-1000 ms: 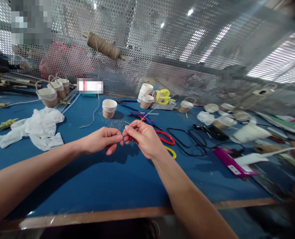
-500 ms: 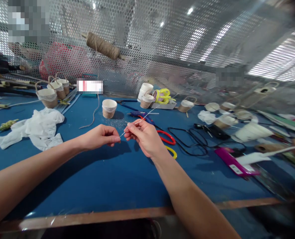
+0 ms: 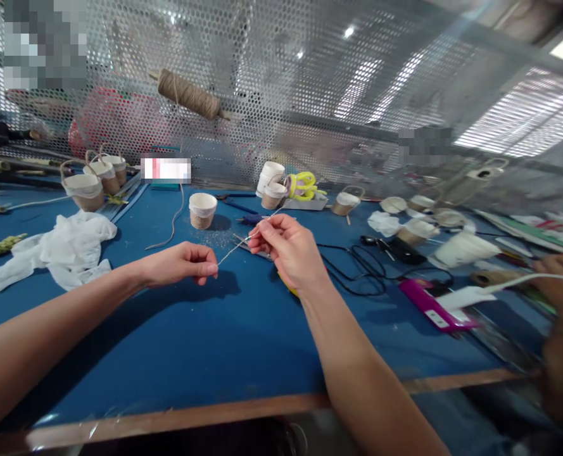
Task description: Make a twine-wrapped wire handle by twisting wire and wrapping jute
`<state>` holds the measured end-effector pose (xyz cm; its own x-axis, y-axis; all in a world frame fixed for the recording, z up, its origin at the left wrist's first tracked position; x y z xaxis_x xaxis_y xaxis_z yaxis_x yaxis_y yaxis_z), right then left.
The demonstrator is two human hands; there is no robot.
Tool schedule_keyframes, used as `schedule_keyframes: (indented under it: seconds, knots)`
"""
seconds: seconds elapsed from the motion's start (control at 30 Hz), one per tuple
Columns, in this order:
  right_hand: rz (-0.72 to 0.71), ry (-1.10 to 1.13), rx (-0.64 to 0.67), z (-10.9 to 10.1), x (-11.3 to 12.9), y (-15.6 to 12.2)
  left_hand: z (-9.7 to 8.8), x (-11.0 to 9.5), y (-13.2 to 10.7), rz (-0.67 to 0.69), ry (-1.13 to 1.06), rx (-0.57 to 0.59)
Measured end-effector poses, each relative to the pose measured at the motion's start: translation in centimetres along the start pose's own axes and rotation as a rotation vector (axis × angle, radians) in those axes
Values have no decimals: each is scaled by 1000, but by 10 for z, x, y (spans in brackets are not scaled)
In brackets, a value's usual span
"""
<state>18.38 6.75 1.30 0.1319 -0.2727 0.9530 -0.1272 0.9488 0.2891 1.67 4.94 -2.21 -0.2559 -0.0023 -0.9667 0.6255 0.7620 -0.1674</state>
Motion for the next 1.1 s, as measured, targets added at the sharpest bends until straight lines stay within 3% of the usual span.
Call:
schedule_keyframes:
  seconds: [0.13,0.3,0.53,0.73,0.97,1.1]
  knots:
    - [-2,-67,56,7,-4,-4,9,-10,-4,3,-142,86]
    - [-7,-125,151,24,-9,-11,24,-13,-4,-40,-430,-66]
    - [-34,-177,198,28,-1,-14,30,-13,-5,-53,-450,-105]
    - [-30,-173,174,27,1,-17,34,-15,-6,-3,-333,-186]
    - [-8,-230,173,26,-6,-15,26,-20,-11,16,167,-374]
    - [-24,-254,167,28,-8,-16,25,-20,-11,13,277,-403]
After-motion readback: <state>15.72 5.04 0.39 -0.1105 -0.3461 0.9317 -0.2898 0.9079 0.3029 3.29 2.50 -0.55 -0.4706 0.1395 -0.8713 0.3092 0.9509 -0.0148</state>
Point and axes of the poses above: each hand's wrist, its own y-axis towards the middle knuckle, its own z-axis out of the palm, x = y × z, the point moved 4 cm from there along y, towards the middle knuckle, and after that the axes turned 3 degrees about -z, right-handed, at the moved point
